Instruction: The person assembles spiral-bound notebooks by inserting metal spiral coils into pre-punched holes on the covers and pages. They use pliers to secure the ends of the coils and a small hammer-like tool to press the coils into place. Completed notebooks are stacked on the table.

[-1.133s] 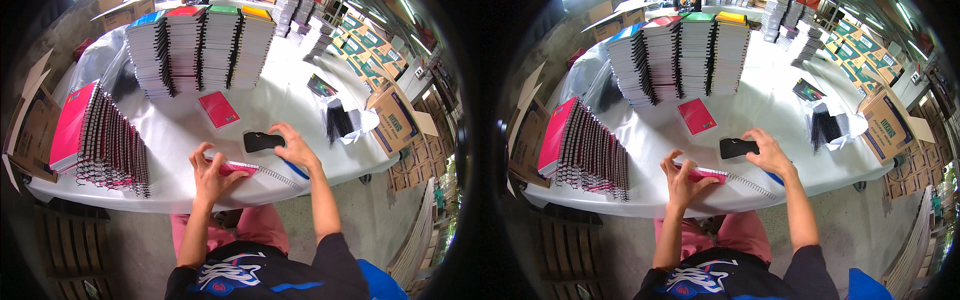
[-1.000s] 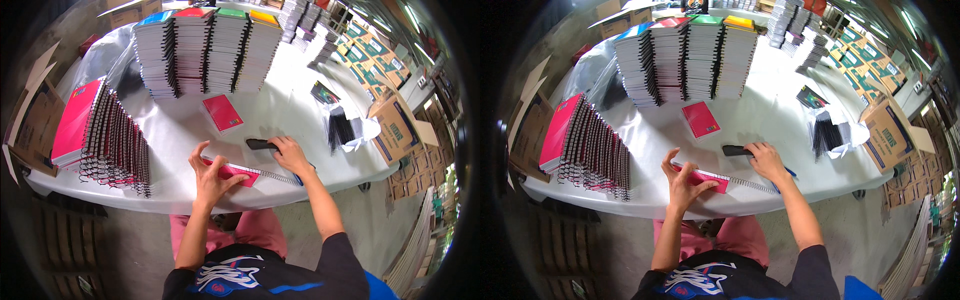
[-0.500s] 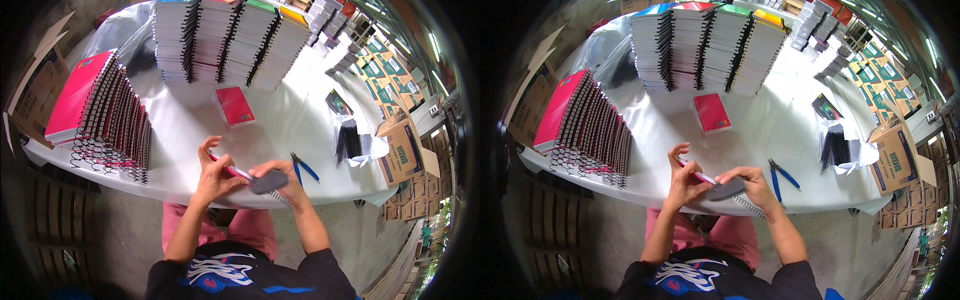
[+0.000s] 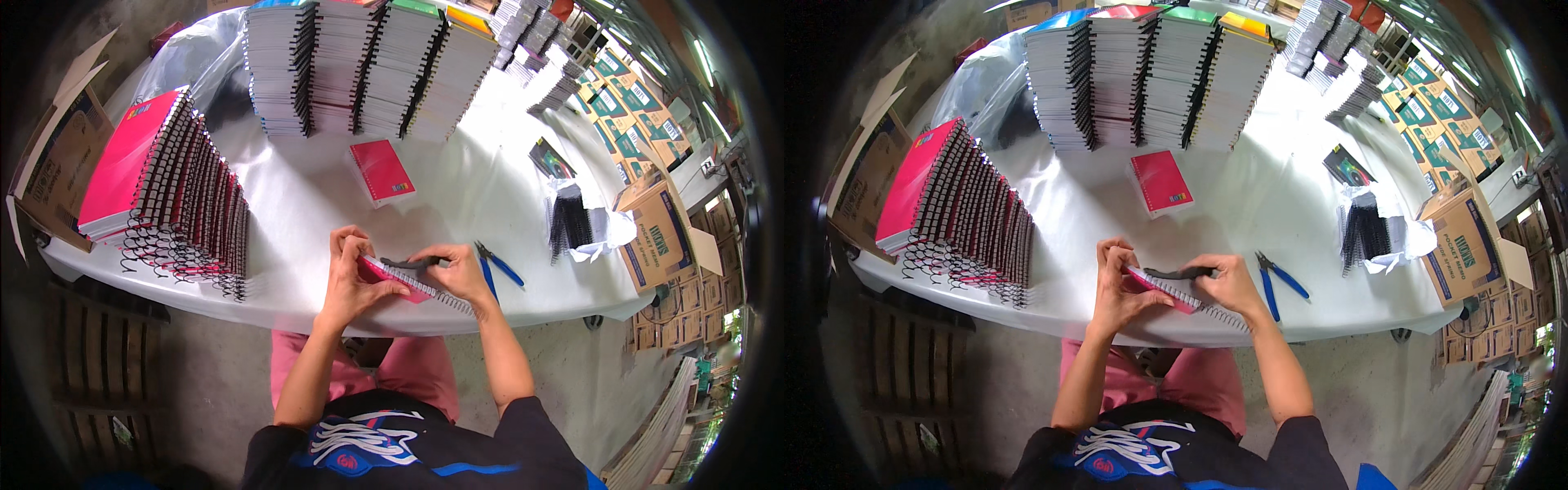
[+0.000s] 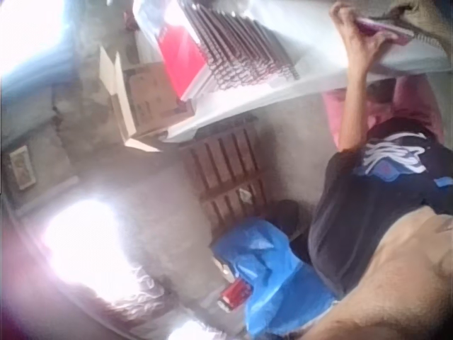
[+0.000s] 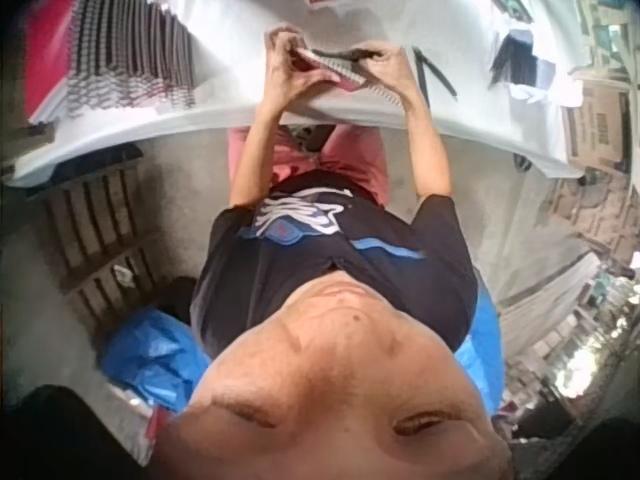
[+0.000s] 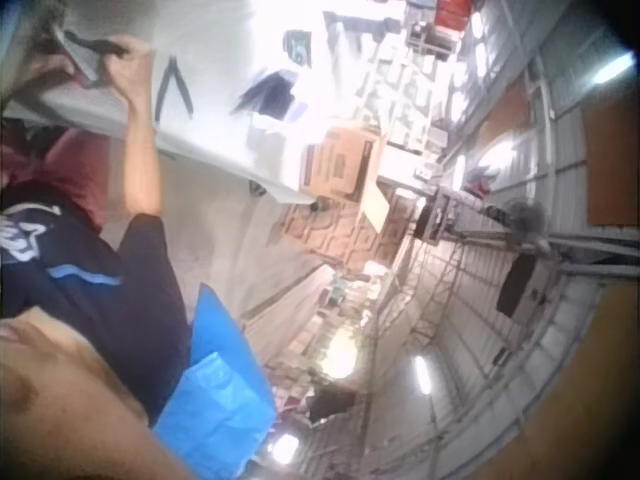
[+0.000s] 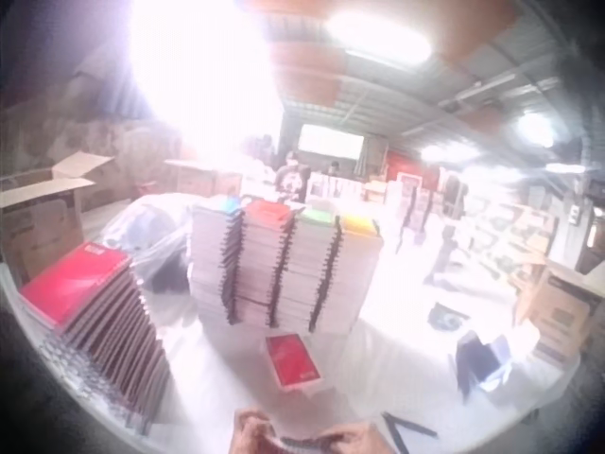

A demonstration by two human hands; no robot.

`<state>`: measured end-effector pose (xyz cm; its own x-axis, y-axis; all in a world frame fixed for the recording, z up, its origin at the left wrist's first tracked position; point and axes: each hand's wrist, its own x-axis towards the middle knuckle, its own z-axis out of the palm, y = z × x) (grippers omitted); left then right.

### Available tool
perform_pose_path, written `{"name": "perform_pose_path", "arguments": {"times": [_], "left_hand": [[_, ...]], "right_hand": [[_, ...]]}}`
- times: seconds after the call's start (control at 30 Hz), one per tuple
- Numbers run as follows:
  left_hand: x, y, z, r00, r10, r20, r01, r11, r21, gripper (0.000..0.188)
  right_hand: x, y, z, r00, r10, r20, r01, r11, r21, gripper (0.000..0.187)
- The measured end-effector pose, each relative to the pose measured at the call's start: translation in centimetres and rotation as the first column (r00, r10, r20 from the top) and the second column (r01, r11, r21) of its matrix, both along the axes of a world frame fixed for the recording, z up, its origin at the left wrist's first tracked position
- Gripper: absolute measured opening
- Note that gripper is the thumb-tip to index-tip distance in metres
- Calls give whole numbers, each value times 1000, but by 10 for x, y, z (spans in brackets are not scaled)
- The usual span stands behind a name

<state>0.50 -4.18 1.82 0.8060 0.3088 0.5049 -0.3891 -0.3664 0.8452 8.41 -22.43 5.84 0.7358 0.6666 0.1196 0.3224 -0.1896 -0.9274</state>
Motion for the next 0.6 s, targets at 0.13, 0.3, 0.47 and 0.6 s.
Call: {"name": "perform_pose_path", "arguments": {"times": [0.13,0.3,0.47,0.6], "left_hand": [[-1,3,-6,1000,20,-11,-19,1000,22,71],[5,0,-6,1000,6,24,-6,1000,23,76],[9,-1,-11,997,-33,-64,26,994,-108,96],[9,7,-14,995,-71,-73,59,986,-158,96]], "right_hand": [[-17,12,15,985,172,36,-173,914,367,20],[5,12,8,1000,20,15,-22,988,152,27],[9,14,4,999,-33,34,33,999,-11,31],[-2,37,23,981,137,134,-156,977,143,31]]}}
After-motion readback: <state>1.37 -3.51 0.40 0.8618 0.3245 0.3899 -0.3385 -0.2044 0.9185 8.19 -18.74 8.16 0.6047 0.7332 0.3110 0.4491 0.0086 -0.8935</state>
